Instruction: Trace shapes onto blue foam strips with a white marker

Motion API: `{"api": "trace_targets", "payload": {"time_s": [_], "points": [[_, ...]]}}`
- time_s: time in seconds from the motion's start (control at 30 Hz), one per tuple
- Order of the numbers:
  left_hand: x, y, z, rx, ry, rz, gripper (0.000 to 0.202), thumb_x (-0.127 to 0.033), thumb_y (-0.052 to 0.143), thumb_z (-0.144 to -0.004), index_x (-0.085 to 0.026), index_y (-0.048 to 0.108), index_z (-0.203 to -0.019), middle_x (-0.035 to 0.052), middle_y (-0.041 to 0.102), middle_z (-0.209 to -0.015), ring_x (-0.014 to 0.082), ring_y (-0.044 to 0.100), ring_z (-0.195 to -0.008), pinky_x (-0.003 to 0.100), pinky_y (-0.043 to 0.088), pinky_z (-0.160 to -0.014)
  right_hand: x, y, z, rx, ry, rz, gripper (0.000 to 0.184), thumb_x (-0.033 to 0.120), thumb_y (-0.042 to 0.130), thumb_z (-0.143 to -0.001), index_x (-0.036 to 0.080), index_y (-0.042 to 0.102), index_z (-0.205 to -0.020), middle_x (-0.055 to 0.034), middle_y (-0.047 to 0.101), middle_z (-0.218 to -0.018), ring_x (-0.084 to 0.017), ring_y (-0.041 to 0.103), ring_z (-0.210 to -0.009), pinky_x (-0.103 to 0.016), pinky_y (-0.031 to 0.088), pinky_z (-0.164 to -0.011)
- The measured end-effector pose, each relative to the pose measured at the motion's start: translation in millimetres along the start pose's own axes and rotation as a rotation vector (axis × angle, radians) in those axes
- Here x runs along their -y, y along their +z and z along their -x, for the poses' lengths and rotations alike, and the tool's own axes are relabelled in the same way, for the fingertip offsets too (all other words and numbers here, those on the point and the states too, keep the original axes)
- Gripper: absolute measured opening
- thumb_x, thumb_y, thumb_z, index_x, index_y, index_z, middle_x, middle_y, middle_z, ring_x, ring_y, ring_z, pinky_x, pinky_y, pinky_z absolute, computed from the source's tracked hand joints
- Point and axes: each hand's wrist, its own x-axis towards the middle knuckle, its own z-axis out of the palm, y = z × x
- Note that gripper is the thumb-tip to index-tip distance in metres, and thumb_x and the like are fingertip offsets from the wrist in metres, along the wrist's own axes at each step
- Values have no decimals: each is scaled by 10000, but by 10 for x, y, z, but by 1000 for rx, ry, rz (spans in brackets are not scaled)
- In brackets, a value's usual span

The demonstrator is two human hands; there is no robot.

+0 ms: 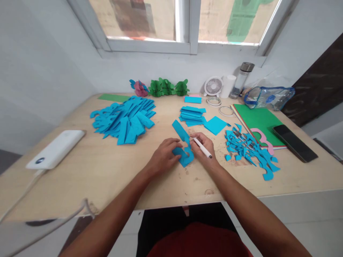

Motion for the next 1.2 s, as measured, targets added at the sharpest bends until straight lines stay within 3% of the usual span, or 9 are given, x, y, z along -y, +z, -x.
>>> {"api": "trace_targets", "payload": {"time_s": [0.13, 0.27, 0.43, 0.63, 0.77, 0.87, 0.93, 1.2], "points": [[13, -31, 146, -41, -83, -136, 298, -264, 554, -847, -187, 595, -1132, 125, 665, -1166, 301, 585, -1140, 504, 490, -977, -9, 24, 2, 24, 28, 42, 271, 336, 583, -735, 210, 622, -971, 55, 575, -641, -112, 497, -514, -231, 404, -519], [-16, 26, 207, -20, -67, -208, 335, -274, 533, -852, -176, 585, -1168, 149, 658, -1193, 322, 577, -1173, 525, 474, -993, -27, 34, 10, 43, 11, 111, 281, 348, 578, -738, 209, 639, -975, 51, 585, -642, -117, 513, -530, -233, 410, -540], [-58, 115, 132, 10, 0, -124, 369, -201, 484, -849, -188, 570, -1208, 134, 640, -1255, 288, 561, -1224, 495, 462, -1028, -43, 7, 18, 45, 0, 169, 289, 362, 565, -751, 208, 642, -983, 40, 596, -661, -126, 522, -539, -243, 417, -556], [-70, 84, 5, 74, 16, -15, 407, -168, 478, -817, -193, 567, -1214, 112, 633, -1288, 257, 567, -1224, 470, 459, -1049, -25, -36, 18, 36, -1, 318, 269, 329, 558, -766, 224, 653, -995, 34, 616, -668, -144, 552, -583, -244, 433, -589], [-105, 90, 2, -14, -5, -37, 361, -177, 474, -829, -195, 583, -1173, 114, 642, -1262, 266, 578, -1195, 479, 469, -1029, 24, -55, 21, 49, 15, 435, 235, 280, 565, -779, 243, 663, -990, 28, 645, -683, -154, 581, -607, -243, 439, -611], [-169, 117, 60, -117, -58, -114, 262, -201, 485, -847, -185, 611, -1077, 120, 678, -1124, 288, 604, -1107, 494, 480, -988, 53, -63, 27, 80, 11, 506, 241, 260, 555, -803, 251, 665, -1017, 23, 654, -700, -162, 600, -623, -246, 442, -627], [-214, 138, 105, -111, -74, -151, 228, -215, 518, -839, -199, 620, -1042, 111, 683, -1076, 297, 604, -1087, 487, 489, -962, 65, -63, 32, 97, 0, 573, 244, 249, 563, -811, 261, 670, -1029, 21, 663, -710, -166, 606, -633, -246, 433, -630], [-201, 228, 115, -52, -36, -172, 263, -235, 546, -846, -182, 621, -1092, 139, 667, -1198, 319, 572, -1177, 518, 464, -1009, 67, -31, 45, 146, -21, 764, 276, 199, 574, -828, 300, 691, -1057, 2, 714, -771, -196, 631, -706, -248, 388, -612]]}}
